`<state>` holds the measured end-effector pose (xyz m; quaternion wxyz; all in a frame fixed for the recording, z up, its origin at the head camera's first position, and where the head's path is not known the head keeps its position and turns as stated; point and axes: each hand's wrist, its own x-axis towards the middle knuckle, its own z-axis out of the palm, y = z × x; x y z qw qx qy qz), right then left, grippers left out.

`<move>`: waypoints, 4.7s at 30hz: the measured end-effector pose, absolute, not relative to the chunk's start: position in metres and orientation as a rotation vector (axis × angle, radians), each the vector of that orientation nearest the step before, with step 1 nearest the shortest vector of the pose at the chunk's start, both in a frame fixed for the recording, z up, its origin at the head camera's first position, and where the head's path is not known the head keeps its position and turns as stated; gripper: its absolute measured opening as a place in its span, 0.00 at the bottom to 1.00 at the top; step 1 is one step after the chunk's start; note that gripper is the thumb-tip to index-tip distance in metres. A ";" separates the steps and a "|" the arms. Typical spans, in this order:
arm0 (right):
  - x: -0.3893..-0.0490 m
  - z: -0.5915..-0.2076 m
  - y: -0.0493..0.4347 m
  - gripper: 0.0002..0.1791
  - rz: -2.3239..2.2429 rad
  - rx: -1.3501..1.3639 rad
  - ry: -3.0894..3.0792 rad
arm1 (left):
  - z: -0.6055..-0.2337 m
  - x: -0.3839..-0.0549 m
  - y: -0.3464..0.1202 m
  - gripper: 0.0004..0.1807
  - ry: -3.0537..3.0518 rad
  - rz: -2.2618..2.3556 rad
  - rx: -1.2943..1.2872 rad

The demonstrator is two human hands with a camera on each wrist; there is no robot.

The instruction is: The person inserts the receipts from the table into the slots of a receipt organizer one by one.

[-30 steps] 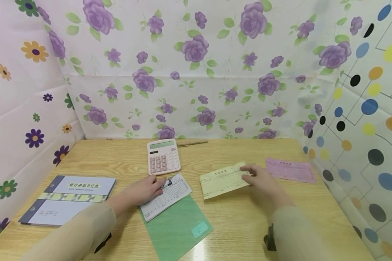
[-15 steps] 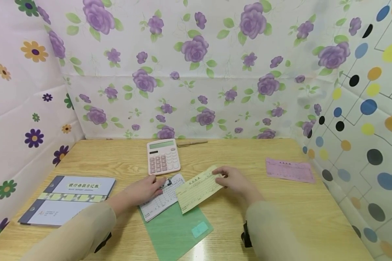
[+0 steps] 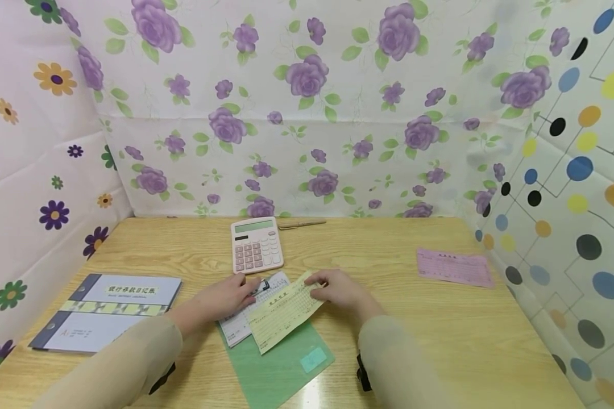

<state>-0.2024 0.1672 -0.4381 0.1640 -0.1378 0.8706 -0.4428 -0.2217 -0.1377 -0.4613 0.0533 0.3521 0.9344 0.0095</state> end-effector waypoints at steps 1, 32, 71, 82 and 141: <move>-0.202 -0.438 0.164 0.14 -1.259 -0.414 2.482 | -0.460 -0.222 -0.137 0.29 2.837 0.031 1.062; -0.200 -0.456 0.113 0.18 -1.075 -0.607 2.591 | -0.454 -0.226 -0.132 0.25 2.822 -0.012 1.082; -0.193 -0.456 0.089 0.26 -0.764 -0.485 2.832 | -0.440 -0.228 -0.129 0.26 2.662 0.149 0.953; -0.191 -0.455 0.077 0.28 -0.684 -0.373 2.905 | -0.441 -0.229 -0.131 0.25 2.693 0.097 1.029; -0.190 -0.437 0.400 0.43 -0.683 -0.004 2.951 | -0.468 -0.223 -0.134 0.24 2.892 0.003 1.200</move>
